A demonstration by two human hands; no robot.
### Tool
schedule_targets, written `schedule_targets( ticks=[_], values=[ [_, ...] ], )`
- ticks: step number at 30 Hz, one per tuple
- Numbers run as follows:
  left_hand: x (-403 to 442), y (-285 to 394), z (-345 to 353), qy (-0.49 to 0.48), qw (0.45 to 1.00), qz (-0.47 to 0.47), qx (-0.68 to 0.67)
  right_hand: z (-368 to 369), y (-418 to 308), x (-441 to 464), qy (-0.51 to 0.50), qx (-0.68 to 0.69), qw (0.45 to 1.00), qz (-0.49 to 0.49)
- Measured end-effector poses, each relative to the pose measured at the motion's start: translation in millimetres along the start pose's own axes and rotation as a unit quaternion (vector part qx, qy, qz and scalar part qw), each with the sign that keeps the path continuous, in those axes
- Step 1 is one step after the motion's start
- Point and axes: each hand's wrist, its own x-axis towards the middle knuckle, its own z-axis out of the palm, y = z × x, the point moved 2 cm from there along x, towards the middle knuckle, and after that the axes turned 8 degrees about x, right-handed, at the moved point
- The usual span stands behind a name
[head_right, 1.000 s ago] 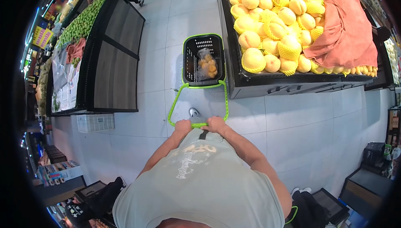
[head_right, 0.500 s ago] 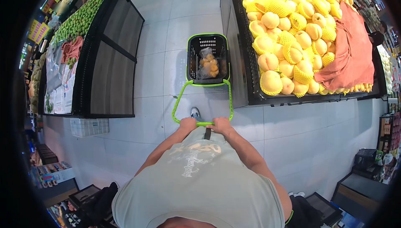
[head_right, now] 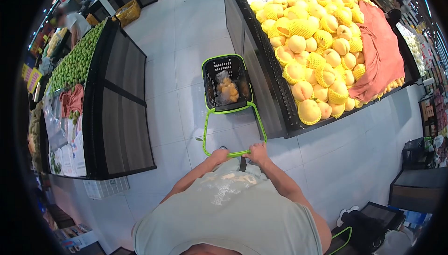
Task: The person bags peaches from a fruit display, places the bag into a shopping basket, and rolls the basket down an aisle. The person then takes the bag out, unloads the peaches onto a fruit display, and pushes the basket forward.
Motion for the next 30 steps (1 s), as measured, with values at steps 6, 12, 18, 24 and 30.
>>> schedule_targets(
  ticks=[6,12,18,24,30],
  values=[
    [29,-26,3,-0.033,0.998,0.052,-0.007,-4,-2,12,0.01,0.018,0.995,0.098],
    [32,-30,-25,-0.033,0.999,0.044,0.005,25,8,33,0.118,-0.043,0.989,0.071],
    [40,-17,-24,-0.054,0.998,0.036,-0.008,18,13,27,0.147,0.116,0.976,0.11],
    [58,-35,-73,-0.059,0.998,-0.001,0.007,-7,7,78,0.196,0.1,0.973,0.067],
    [83,-36,-140,-0.031,0.999,-0.025,0.031,-56,8,130,0.177,0.15,0.971,0.063]
  ],
)
